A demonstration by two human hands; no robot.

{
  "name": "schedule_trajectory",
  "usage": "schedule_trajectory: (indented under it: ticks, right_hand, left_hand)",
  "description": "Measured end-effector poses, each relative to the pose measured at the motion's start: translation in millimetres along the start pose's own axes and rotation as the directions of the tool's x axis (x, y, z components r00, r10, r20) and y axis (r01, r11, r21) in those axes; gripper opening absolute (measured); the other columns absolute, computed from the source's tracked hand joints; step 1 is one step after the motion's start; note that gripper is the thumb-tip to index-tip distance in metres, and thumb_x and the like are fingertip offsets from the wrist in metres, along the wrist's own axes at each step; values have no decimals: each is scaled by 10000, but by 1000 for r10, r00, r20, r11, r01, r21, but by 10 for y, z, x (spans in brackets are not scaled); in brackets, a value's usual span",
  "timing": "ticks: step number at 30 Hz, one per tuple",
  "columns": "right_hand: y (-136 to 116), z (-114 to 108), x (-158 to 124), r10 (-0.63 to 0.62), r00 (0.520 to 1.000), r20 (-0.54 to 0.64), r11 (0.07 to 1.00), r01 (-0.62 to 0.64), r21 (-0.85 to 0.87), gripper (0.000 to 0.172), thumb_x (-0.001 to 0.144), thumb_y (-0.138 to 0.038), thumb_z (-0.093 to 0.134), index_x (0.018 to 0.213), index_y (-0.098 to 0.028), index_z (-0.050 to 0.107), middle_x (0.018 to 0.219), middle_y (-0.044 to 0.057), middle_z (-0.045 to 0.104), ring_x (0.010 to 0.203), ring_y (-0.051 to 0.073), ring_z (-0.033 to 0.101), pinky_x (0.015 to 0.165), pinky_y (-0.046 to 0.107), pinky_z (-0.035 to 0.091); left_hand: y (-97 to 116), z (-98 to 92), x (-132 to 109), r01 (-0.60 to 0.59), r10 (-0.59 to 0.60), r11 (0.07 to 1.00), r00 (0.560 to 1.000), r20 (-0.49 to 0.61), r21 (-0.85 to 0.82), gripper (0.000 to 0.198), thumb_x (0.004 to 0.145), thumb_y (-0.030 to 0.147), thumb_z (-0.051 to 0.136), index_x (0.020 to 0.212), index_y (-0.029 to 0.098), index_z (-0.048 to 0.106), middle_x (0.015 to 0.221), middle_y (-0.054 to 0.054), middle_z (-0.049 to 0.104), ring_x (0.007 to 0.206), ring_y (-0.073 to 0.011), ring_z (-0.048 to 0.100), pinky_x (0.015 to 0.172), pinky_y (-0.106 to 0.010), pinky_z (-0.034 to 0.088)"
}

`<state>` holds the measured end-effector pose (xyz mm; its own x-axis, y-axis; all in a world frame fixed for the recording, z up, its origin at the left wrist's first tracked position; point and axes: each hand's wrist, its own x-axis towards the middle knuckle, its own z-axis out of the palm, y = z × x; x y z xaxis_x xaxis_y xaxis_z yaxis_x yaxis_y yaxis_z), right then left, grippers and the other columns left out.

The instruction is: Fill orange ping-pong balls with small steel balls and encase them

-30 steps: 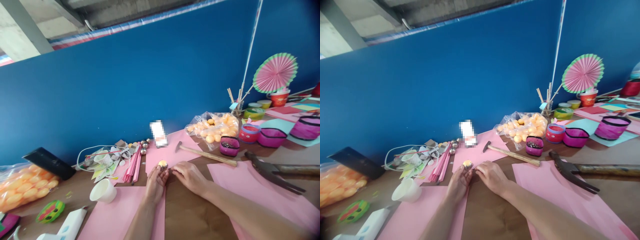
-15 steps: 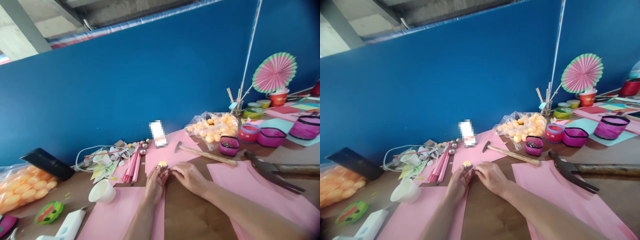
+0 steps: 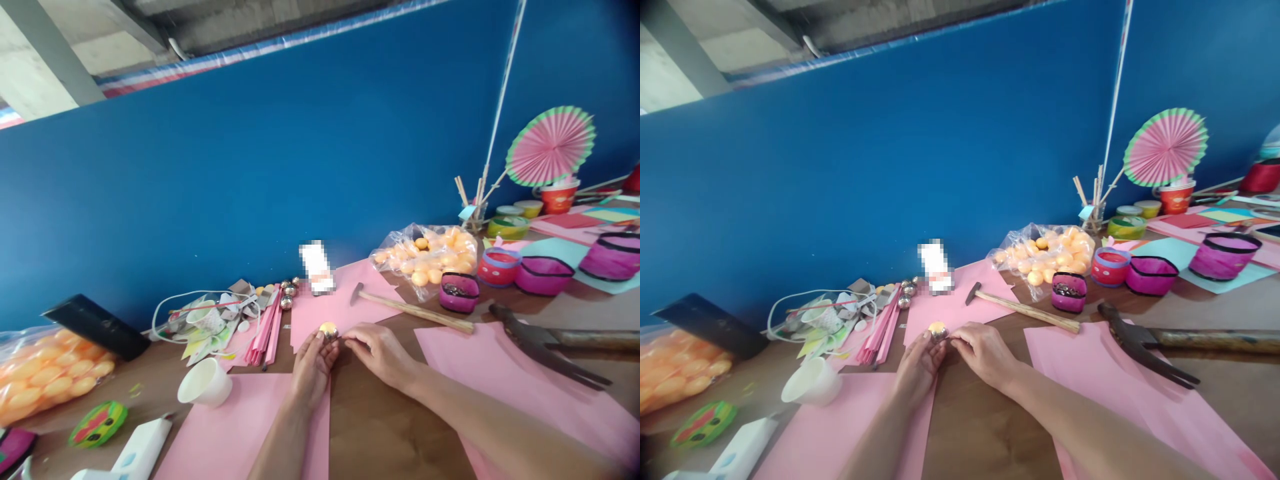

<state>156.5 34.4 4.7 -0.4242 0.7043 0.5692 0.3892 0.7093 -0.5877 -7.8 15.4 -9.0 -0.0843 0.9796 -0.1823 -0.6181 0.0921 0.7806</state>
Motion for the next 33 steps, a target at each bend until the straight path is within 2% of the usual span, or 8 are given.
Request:
schedule_trajectory:
  ticks: [8,20,26,33]
  right_hand:
    - [52,29,2,50,995,-81,998,-47,37,82,804,-141,496,817,-182,566,786,31,628,713,140,584,671,248,450]
    - [53,32,-5,27,999,-43,1000,-27,11,130,808,-101,474,809,-188,570,786,27,618,731,141,579,680,256,447]
    - [52,41,-8,-21,999,-29,1000,22,10,148,795,-76,474,824,-191,564,851,33,617,794,140,575,736,263,443]
    - [47,33,-10,-15,1000,-27,1000,14,-28,129,812,-103,471,813,-189,567,789,32,612,757,148,570,702,264,439]
  left_hand:
    - [2,9,-8,12,-12,1000,1000,10,24,224,736,215,620,941,128,600,857,-78,675,697,-112,625,673,-216,499]
    - [11,30,-19,11,-11,1000,1000,7,28,224,724,210,632,932,129,606,855,-80,676,697,-119,630,674,-221,498]
    - [8,25,-14,2,-3,1000,1000,17,18,214,723,214,633,919,132,612,878,-85,675,728,-133,636,691,-231,497]
    - [2,20,-6,4,-4,1000,1000,12,17,210,723,211,632,918,136,612,853,-75,677,713,-125,634,685,-227,498]
